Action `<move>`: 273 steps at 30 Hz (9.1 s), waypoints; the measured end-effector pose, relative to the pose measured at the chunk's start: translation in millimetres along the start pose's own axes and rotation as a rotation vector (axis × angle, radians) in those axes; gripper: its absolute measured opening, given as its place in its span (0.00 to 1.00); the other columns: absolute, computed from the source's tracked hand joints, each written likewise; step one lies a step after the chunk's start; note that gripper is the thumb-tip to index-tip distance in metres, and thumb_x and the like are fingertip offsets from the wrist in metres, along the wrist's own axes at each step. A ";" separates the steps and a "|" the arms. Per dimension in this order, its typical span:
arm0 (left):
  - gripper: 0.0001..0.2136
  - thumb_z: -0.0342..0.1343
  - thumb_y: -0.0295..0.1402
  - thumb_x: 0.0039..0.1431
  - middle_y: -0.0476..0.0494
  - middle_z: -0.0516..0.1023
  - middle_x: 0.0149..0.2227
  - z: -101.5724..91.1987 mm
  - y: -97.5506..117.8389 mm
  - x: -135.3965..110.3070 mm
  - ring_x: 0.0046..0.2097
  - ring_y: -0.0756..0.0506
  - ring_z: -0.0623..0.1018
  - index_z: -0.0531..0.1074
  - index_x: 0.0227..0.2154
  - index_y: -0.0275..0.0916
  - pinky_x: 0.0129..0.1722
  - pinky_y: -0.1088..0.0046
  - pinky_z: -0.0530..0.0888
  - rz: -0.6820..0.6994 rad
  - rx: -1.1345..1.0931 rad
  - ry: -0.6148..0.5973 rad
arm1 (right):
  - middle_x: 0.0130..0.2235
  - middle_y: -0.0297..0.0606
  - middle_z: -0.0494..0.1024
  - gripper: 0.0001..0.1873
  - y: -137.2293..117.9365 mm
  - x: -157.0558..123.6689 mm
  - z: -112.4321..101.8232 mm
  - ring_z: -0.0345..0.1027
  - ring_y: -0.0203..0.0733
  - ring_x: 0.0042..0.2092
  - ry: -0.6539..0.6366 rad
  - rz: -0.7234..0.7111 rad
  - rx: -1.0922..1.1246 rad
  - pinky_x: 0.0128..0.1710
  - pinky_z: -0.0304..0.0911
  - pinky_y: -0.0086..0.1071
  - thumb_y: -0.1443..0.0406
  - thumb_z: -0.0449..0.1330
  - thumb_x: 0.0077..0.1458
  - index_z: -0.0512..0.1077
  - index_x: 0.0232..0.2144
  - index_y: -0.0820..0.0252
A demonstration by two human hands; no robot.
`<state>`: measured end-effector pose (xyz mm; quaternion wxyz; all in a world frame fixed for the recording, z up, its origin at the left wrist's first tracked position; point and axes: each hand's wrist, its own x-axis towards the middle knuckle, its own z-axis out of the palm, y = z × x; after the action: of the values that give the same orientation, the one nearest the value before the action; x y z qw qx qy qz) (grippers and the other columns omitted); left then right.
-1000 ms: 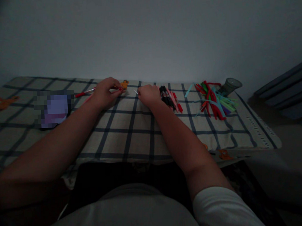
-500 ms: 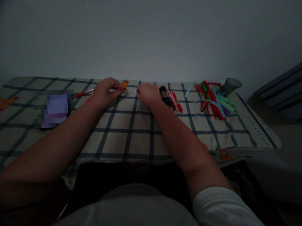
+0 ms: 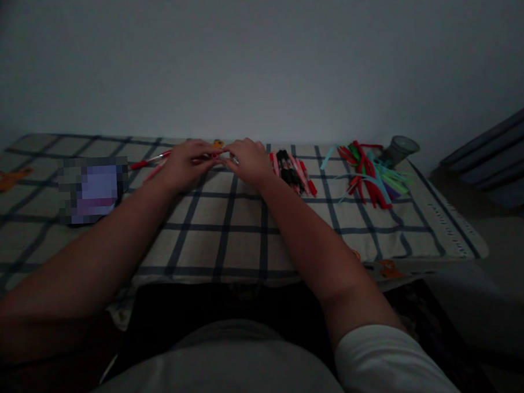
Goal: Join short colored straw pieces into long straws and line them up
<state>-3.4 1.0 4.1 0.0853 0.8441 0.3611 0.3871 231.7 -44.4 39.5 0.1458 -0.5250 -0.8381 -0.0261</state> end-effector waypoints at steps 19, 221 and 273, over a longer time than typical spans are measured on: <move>0.13 0.71 0.46 0.70 0.38 0.92 0.46 11.8 2.6 -0.1 0.49 0.40 0.89 0.87 0.45 0.42 0.49 0.63 0.87 -0.150 -0.237 0.053 | 0.54 0.50 0.87 0.20 -1.3 3.1 8.5 0.71 0.60 0.61 0.074 0.004 0.135 0.66 0.60 0.49 0.55 0.58 0.79 0.86 0.56 0.57; 0.17 0.55 0.48 0.79 0.36 0.87 0.46 -3.5 10.5 -4.0 0.45 0.36 0.82 0.86 0.49 0.45 0.49 0.56 0.76 -0.213 0.123 -0.097 | 0.61 0.59 0.90 0.20 8.7 -3.7 -13.2 0.84 0.61 0.62 -0.182 0.204 -0.078 0.62 0.74 0.48 0.63 0.61 0.81 0.91 0.61 0.64; 0.13 0.61 0.46 0.74 0.41 0.83 0.36 -5.0 13.1 -3.6 0.43 0.38 0.79 0.84 0.41 0.44 0.48 0.59 0.74 -0.118 0.110 -0.118 | 0.57 0.44 0.91 0.23 19.5 16.2 9.1 0.84 0.44 0.57 0.302 0.432 1.120 0.49 0.80 0.32 0.48 0.73 0.72 0.86 0.60 0.53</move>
<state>-1.5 -11.7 11.0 0.0823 0.8462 0.4251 0.3105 240.5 -19.8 33.0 0.5182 -0.5170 -0.5695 0.3740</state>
